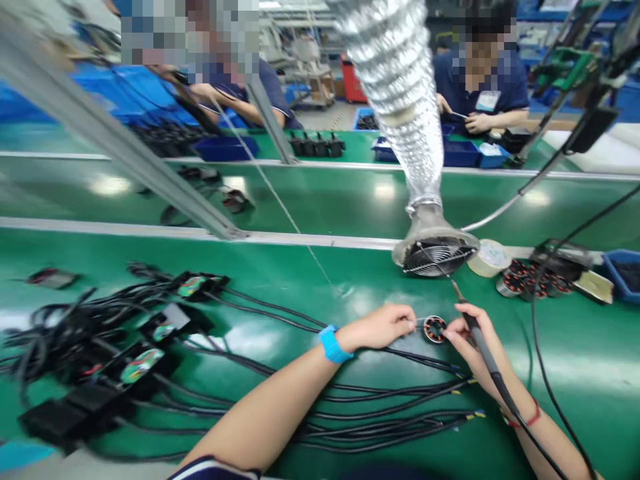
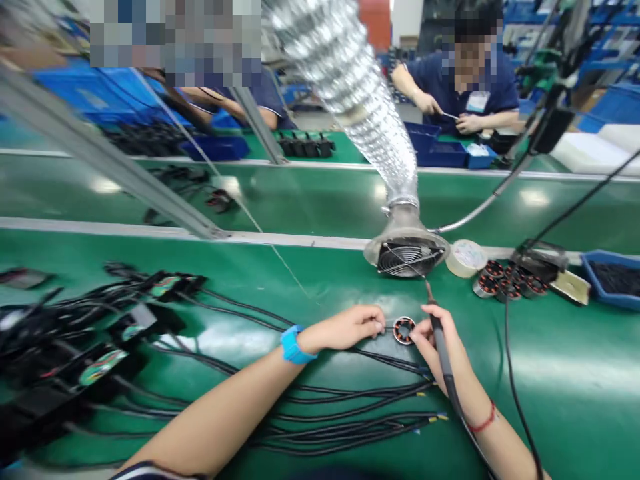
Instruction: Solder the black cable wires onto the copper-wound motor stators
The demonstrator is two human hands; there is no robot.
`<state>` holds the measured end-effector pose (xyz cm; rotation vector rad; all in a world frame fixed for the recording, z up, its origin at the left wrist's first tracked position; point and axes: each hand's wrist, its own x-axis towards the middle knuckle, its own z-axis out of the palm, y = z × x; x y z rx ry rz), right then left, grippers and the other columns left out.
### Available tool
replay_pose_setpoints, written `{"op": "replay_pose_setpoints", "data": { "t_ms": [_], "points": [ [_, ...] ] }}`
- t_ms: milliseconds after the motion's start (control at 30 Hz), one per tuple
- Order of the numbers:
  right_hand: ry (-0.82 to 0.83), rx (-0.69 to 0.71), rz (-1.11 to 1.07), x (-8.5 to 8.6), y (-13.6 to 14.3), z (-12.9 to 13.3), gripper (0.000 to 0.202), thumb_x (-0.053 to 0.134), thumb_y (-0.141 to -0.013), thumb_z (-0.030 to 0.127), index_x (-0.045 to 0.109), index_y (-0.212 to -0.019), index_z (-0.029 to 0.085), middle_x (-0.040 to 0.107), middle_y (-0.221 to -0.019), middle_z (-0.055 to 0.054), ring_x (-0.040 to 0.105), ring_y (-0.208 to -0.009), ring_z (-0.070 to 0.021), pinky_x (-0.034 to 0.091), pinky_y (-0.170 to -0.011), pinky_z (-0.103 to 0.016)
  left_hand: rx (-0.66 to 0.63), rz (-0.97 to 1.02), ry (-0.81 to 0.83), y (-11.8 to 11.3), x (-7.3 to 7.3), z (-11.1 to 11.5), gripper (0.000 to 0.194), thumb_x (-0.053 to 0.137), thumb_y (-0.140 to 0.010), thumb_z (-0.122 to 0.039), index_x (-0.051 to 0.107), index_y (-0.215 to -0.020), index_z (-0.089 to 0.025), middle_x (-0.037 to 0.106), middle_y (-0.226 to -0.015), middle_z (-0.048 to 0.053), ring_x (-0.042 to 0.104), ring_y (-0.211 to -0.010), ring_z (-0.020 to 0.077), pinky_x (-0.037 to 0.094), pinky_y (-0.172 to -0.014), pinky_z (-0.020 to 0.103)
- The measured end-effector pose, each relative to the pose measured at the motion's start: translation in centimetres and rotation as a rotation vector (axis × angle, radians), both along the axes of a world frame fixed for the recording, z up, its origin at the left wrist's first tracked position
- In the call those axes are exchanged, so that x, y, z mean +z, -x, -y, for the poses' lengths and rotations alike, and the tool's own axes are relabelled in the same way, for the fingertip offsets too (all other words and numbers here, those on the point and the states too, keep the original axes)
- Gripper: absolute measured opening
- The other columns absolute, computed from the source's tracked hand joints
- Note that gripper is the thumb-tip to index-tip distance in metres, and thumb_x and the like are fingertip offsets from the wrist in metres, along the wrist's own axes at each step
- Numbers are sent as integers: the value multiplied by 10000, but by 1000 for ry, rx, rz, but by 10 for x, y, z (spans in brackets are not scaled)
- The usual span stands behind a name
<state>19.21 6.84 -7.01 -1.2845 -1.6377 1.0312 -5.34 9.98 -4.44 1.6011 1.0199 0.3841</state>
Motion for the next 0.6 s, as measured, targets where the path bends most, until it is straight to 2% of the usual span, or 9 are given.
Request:
{"op": "replay_pose_setpoints", "data": {
  "t_ms": [167, 267, 367, 500, 600],
  "points": [
    [-173, -14, 348, -2, -4, -2, 362, 590, -932, 439, 527, -1247, 272, 721, -808, -4, 724, -713, -211, 603, -727, -369, 41, 24, 35, -6, -13, -4, 113, 552, -937, -215, 632, -889, -151, 636, -792, 1, 556, -764, 133, 444, -731, 234],
    [-290, -32, 449, -5, -6, 1, 358, 561, -927, 498, 580, -1211, 282, 747, -834, -17, 747, -748, -247, 620, -776, -432, 43, 43, 59, -9, -18, -6, 106, 563, -946, -207, 637, -891, -153, 639, -777, -8, 568, -752, 125, 448, -727, 227],
    [-280, -76, 447, -12, -19, -1, 482, 601, -881, 588, 573, -1251, 280, 772, -917, -45, 770, -829, -282, 629, -788, -466, 32, 63, 77, -9, -21, -8, 94, 586, -943, -210, 641, -886, -160, 633, -762, -19, 567, -743, 115, 442, -713, 214],
    [-244, -206, 288, -24, -41, -18, 703, 747, -703, 663, 555, -1226, 234, 779, -938, -109, 771, -766, -312, 637, -651, -449, 24, 79, 95, -9, -21, -11, 77, 594, -937, -183, 636, -876, -165, 631, -769, -26, 570, -741, 107, 434, -707, 211],
    [-150, -235, 257, -19, -42, -28, 658, 687, -745, 675, 569, -1220, 235, 788, -958, -122, 779, -818, -333, 652, -718, -497, 16, 79, 106, -10, -22, -13, 71, 613, -928, -175, 627, -859, -166, 618, -747, -33, 560, -720, 105, 425, -687, 210]
  ]
}}
